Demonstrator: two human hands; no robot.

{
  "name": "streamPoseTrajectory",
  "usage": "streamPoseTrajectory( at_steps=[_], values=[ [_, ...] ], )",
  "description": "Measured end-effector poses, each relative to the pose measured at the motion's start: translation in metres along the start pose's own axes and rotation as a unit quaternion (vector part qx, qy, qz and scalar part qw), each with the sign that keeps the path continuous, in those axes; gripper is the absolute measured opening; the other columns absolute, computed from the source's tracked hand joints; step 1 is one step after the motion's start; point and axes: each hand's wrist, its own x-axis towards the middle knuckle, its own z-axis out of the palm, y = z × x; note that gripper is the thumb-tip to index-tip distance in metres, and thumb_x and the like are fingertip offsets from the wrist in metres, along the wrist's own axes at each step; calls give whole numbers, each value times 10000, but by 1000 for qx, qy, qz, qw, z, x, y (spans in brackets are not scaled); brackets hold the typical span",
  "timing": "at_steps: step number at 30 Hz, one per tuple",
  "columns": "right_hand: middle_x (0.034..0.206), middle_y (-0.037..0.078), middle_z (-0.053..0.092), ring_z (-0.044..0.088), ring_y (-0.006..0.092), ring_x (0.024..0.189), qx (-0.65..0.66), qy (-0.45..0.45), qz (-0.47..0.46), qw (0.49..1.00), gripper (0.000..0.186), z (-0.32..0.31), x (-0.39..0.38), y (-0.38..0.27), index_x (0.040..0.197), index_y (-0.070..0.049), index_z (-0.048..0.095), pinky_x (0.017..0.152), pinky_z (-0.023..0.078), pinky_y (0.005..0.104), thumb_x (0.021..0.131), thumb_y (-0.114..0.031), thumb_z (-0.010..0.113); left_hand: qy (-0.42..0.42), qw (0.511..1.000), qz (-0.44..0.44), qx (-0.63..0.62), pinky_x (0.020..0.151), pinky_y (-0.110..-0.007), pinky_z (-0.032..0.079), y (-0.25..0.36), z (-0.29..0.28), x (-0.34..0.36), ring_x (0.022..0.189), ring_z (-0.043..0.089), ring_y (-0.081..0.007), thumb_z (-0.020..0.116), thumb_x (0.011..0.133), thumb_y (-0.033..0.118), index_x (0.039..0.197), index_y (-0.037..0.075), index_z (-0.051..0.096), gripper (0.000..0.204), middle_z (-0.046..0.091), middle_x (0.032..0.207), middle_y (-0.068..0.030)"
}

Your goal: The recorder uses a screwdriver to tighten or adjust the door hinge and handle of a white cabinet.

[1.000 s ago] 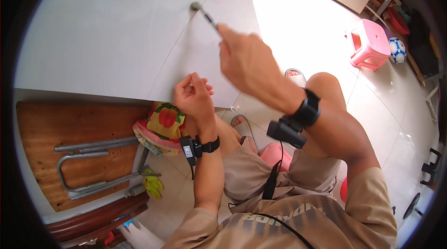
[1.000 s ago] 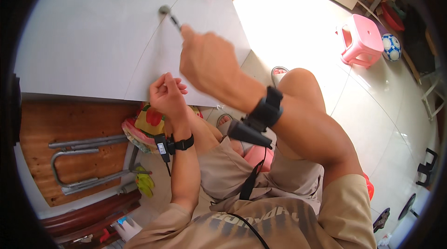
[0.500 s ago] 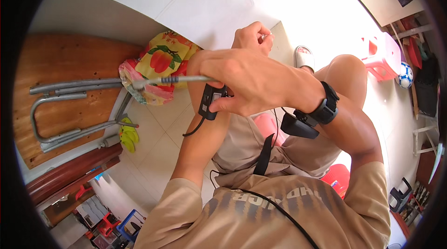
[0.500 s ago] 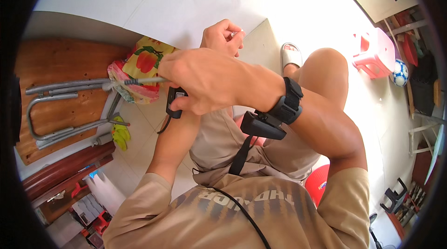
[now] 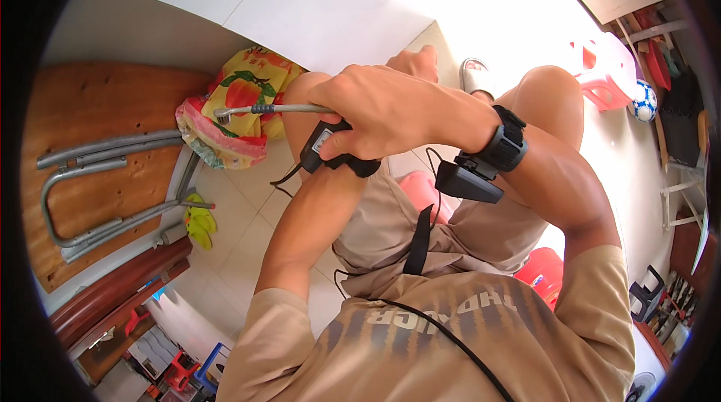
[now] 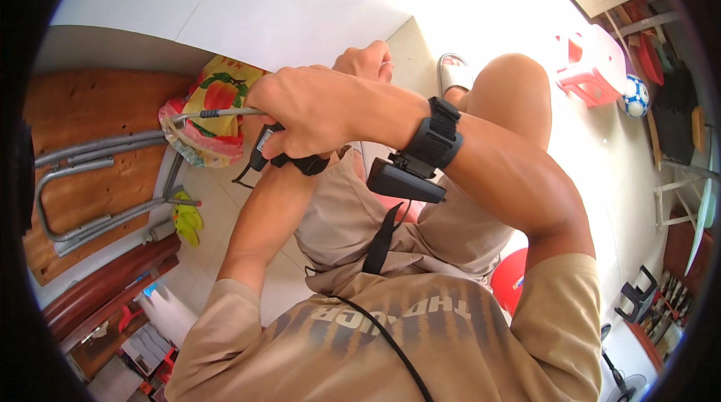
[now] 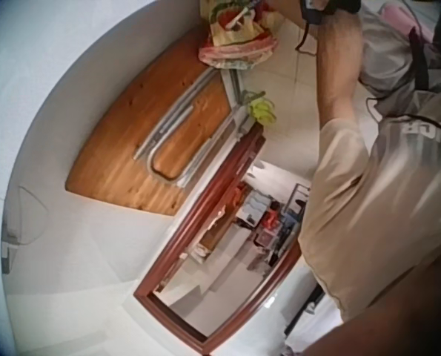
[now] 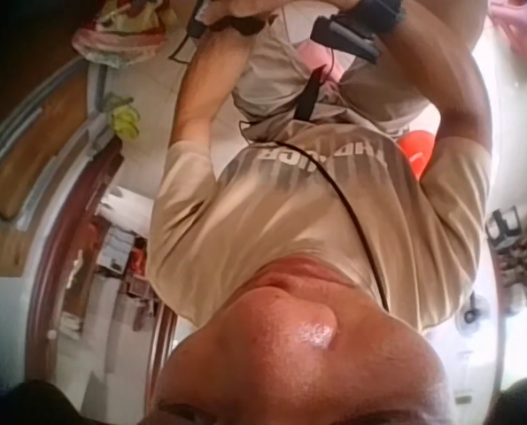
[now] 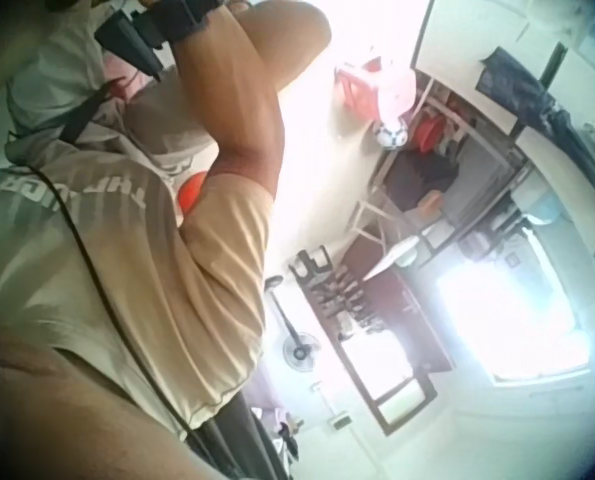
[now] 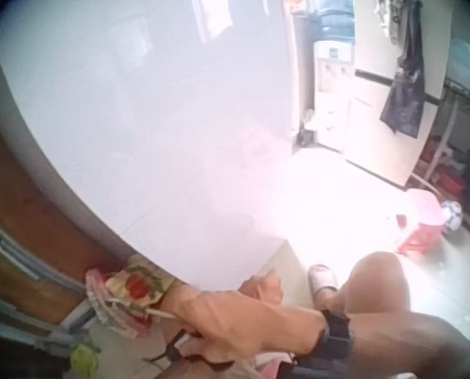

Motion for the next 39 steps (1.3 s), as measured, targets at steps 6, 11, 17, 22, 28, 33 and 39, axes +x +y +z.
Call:
streamPoseTrajectory(
  at_steps=[6, 11, 17, 22, 28, 33, 39],
  values=[
    [755, 203, 658, 644, 407, 725, -2, 58, -25, 998, 309, 7, -5, 11, 893, 66, 630, 651, 505, 468, 787, -193, 763, -57, 981, 183, 9, 520, -386, 440, 26, -5, -17, 551, 564, -267, 652, 899, 164, 848, -1, 510, 224, 588, 647, -159],
    [652, 226, 600, 604, 416, 636, -32, 57, -17, 998, 343, -2, -10, 4, 788, 97, 604, 594, 481, 471, 792, -205, 767, -24, 940, 338, 42, 569, -371, 473, 30, -11, -37, 625, 616, -276, 620, 912, 179, 962, 0, 523, 210, 620, 699, -163],
    [623, 235, 569, 586, 413, 604, -29, 27, 14, 999, 291, -7, -11, 2, 752, 93, 606, 573, 472, 469, 763, -164, 742, -41, 922, 364, 123, 582, -371, 483, 11, -2, -58, 651, 637, -278, 625, 911, 171, 987, 1, 543, 204, 634, 722, -171],
    [688, 220, 635, 634, 420, 699, -32, 31, 26, 999, 236, -3, -10, 6, 789, 73, 630, 621, 506, 461, 740, -138, 724, -49, 903, 376, 200, 593, -371, 492, -4, 10, -67, 674, 654, -279, 628, 909, 165, 1008, 2, 560, 203, 646, 742, -177],
    [739, 198, 691, 689, 395, 744, -68, 46, 1, 997, 208, -7, -9, 11, 810, 20, 703, 644, 541, 465, 761, -181, 730, -47, 880, 378, 285, 607, -371, 502, -15, 16, -61, 700, 675, -281, 632, 907, 157, 1034, 3, 580, 206, 660, 765, -185],
    [625, 192, 570, 543, 380, 606, -54, 247, -21, 967, 331, -45, -19, 8, 755, 60, 602, 583, 459, 439, 856, -238, 705, -25, 861, 358, 360, 616, -370, 509, -33, -10, -36, 718, 689, -283, 635, 906, 152, 1051, 3, 593, 212, 669, 781, -190],
    [678, 253, 626, 598, 466, 620, -25, 445, 63, 893, 325, -87, -36, 28, 724, 33, 600, 609, 507, 514, 912, -224, 537, 282, 938, 190, -73, 525, -286, 533, 1, -106, -21, 574, 665, -163, 682, 933, 66, 1034, -11, 650, 131, 730, 778, -110]
  ],
)
